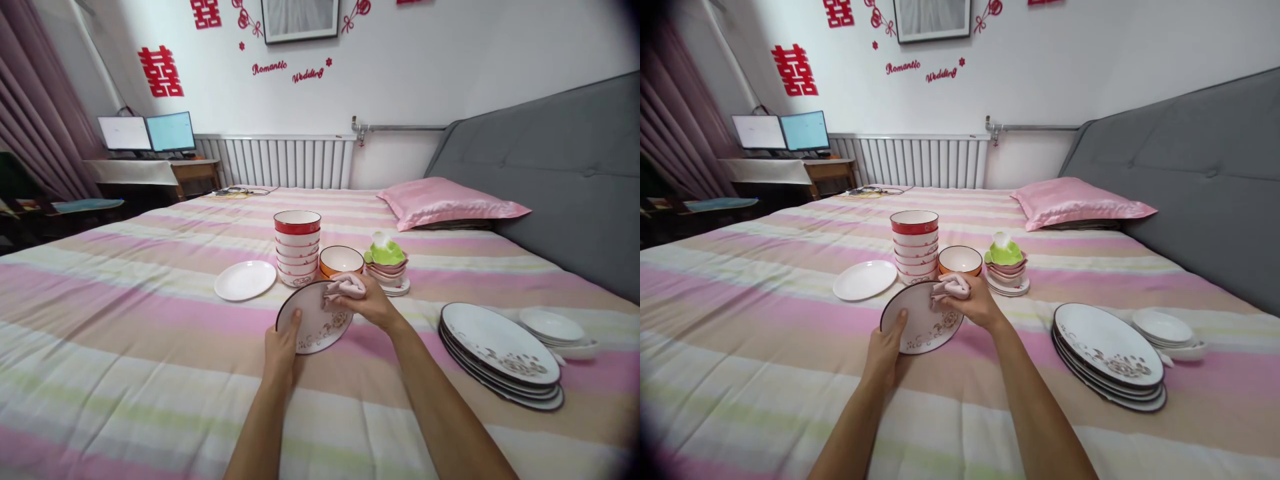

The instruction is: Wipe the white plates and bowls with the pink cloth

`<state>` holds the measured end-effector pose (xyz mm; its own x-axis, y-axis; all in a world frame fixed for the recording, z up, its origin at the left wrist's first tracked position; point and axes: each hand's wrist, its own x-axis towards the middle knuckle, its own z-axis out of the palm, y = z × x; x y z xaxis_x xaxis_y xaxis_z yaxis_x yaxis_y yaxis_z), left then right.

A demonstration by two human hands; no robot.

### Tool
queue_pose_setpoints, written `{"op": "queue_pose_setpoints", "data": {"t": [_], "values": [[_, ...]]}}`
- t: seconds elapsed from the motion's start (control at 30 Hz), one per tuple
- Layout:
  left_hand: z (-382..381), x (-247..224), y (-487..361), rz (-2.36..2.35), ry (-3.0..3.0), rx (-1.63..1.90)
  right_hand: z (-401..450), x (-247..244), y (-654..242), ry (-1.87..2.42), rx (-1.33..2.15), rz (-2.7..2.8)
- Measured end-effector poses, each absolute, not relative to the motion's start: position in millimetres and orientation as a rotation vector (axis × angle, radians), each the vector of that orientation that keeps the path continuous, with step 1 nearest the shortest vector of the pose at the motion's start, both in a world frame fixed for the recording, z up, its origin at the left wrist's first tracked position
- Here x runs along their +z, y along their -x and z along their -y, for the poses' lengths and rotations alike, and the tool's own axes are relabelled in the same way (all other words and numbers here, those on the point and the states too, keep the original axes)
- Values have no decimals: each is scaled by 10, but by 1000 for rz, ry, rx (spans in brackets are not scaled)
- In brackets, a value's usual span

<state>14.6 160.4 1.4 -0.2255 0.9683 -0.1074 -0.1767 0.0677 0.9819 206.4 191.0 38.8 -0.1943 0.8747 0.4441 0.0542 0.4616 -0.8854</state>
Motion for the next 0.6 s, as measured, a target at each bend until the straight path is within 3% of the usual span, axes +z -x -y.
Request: {"op": "queue_pose_setpoints", "data": {"t": [0.3,0.6], "values": [[-1589,-42,-203,-1367,-566,1603,-1829,290,-1934,867,889,1480],[-1465,27,-526,-888,-111,1771,-1759,305,-1740,891,1154,1227]]}}
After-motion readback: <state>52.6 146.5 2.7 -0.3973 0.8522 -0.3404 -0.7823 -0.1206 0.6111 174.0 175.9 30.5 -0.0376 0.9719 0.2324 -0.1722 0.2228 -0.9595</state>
